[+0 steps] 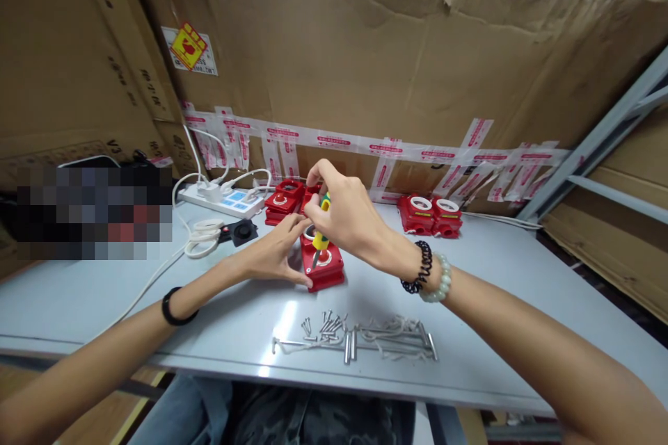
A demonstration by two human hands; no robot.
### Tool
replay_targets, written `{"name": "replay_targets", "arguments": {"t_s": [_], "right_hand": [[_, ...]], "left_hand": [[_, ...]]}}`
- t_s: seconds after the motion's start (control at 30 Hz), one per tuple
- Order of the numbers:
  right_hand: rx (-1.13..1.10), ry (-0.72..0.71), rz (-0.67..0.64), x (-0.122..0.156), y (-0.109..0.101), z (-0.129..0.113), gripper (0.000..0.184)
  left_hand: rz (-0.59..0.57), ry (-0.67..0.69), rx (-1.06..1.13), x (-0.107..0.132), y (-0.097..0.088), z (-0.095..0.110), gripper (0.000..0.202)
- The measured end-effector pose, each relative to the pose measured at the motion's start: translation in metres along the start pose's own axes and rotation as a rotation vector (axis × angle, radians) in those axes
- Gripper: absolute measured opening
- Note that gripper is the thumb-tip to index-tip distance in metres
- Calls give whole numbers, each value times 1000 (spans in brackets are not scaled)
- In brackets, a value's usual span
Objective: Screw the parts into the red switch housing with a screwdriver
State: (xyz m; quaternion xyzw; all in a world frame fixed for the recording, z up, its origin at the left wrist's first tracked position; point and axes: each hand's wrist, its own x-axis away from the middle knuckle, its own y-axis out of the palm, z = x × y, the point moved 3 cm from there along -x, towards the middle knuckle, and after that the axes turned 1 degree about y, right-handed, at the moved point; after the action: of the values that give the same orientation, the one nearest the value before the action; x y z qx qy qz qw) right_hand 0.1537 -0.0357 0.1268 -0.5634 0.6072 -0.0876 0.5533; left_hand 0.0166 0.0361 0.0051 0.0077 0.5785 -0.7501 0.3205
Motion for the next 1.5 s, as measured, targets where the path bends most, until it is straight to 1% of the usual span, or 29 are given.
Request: {"name": "replay_targets", "arguments": {"t_s": [0.17, 0.4, 0.6, 0.87, 1.2, 1.4, 1.5], "right_hand": [[-24, 16, 5, 1, 2, 5, 20], [-13, 57, -3, 4, 5, 12, 19], [-15, 81, 11, 4, 5, 14, 18], [-14, 107, 24, 2, 5, 12, 20], [8, 122, 51, 2, 6, 9, 23], [51, 133, 65, -2, 9, 14, 22], [96, 117, 52, -2, 9, 12, 22]], "left_hand": [[36, -32, -115, 0, 3, 3, 106], [57, -47, -163, 2, 3, 8, 104], [58, -49, -175, 2, 4, 6, 108], [75, -50, -169, 1, 6, 5, 107], [61, -52, -178, 1, 4, 7, 105], [60, -44, -180, 1, 4, 7, 104], [67, -42, -180, 1, 4, 6, 105]]}}
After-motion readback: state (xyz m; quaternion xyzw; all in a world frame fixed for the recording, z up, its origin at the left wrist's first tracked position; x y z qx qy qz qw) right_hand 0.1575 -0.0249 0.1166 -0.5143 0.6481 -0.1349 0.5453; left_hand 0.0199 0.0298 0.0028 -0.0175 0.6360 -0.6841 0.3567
